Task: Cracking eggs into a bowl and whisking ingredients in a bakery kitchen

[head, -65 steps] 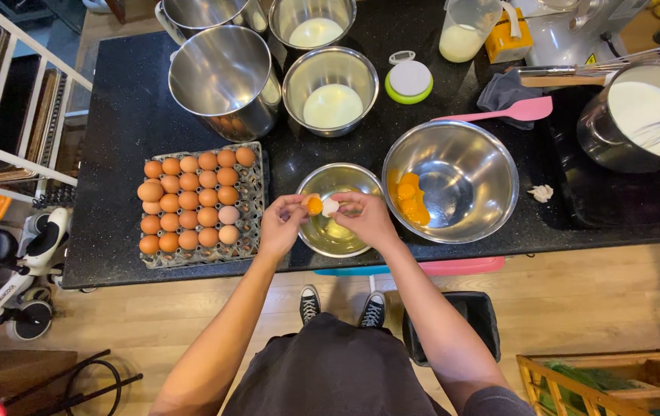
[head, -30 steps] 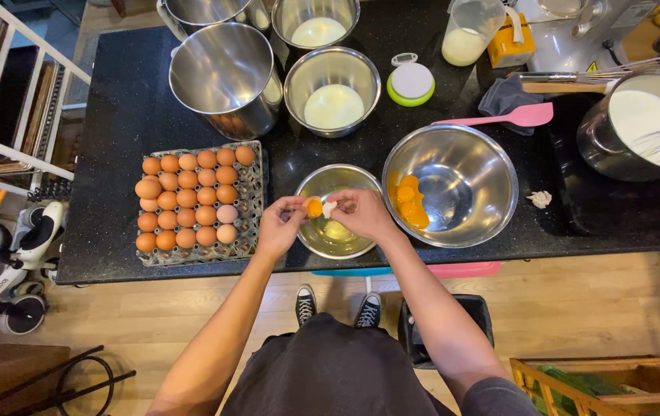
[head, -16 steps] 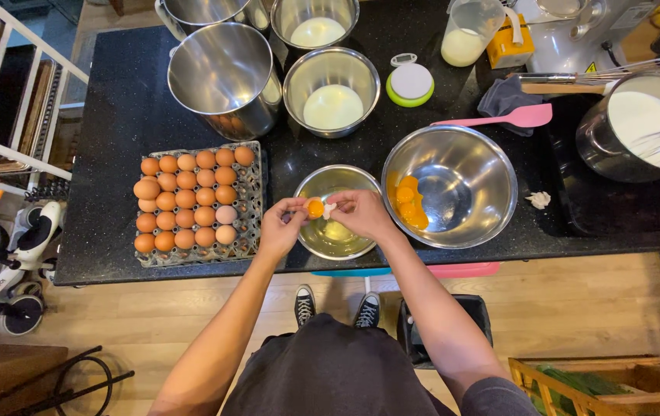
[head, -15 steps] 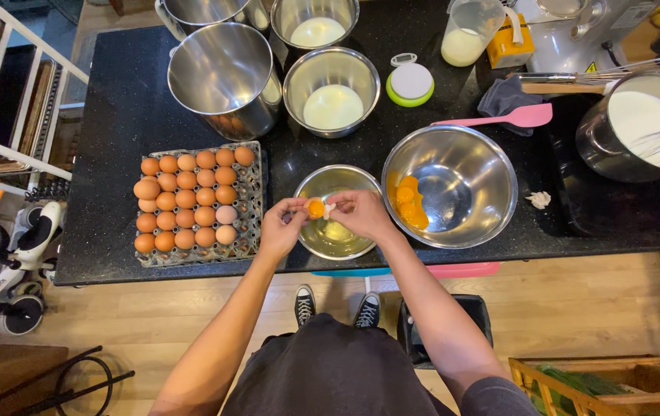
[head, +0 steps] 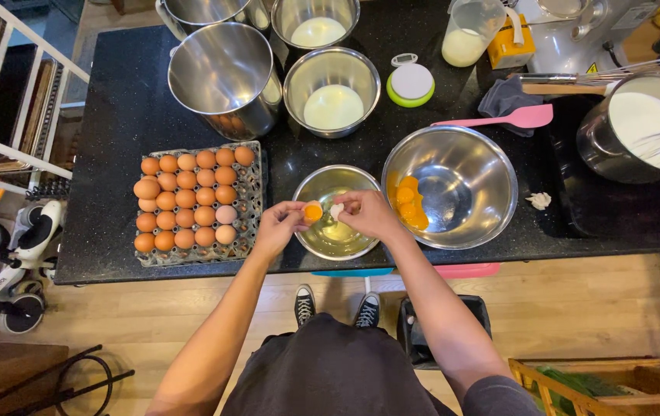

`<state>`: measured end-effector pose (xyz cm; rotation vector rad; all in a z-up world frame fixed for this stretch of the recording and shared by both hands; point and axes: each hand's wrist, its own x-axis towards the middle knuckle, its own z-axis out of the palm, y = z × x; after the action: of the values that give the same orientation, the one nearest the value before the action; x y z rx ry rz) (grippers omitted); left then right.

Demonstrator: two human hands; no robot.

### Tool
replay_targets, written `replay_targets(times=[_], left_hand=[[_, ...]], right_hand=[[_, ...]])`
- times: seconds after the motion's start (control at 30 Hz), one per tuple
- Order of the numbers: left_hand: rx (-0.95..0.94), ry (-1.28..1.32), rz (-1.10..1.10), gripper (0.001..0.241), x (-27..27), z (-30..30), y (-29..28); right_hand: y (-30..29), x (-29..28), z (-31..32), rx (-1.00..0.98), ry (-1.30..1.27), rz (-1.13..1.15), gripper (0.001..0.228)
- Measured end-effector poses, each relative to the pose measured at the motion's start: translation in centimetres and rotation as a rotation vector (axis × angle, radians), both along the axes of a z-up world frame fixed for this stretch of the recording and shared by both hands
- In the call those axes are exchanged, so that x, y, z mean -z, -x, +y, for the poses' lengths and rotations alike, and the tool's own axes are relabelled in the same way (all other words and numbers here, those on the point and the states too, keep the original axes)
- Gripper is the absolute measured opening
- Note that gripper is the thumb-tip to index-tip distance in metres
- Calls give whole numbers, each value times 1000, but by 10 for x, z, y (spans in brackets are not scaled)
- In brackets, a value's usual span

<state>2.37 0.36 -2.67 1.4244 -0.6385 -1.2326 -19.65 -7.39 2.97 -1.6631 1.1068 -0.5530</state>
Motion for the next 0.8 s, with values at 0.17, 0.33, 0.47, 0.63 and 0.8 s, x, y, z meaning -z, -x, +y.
replay_targets(times=[0.17,0.33,0.47,0.63,0.8], left_hand=[[-2,-12,-15,23,-9,-3,7],[118,77,-177,27,-19,-28,36],[196,195,-336,30,-77,-57,97],[473,504,-1080,25,-47,-116,170],[515,410,-1058,25,-45,-126,179]], right_hand=[[11,9,-6,15,33,83,36],[50,-3,-10,252,-1,-106,42],[122,28,-30,398,120,-68,42],[186,6,-14,711,233,10,36],[183,-23,17,691,265,-7,49]])
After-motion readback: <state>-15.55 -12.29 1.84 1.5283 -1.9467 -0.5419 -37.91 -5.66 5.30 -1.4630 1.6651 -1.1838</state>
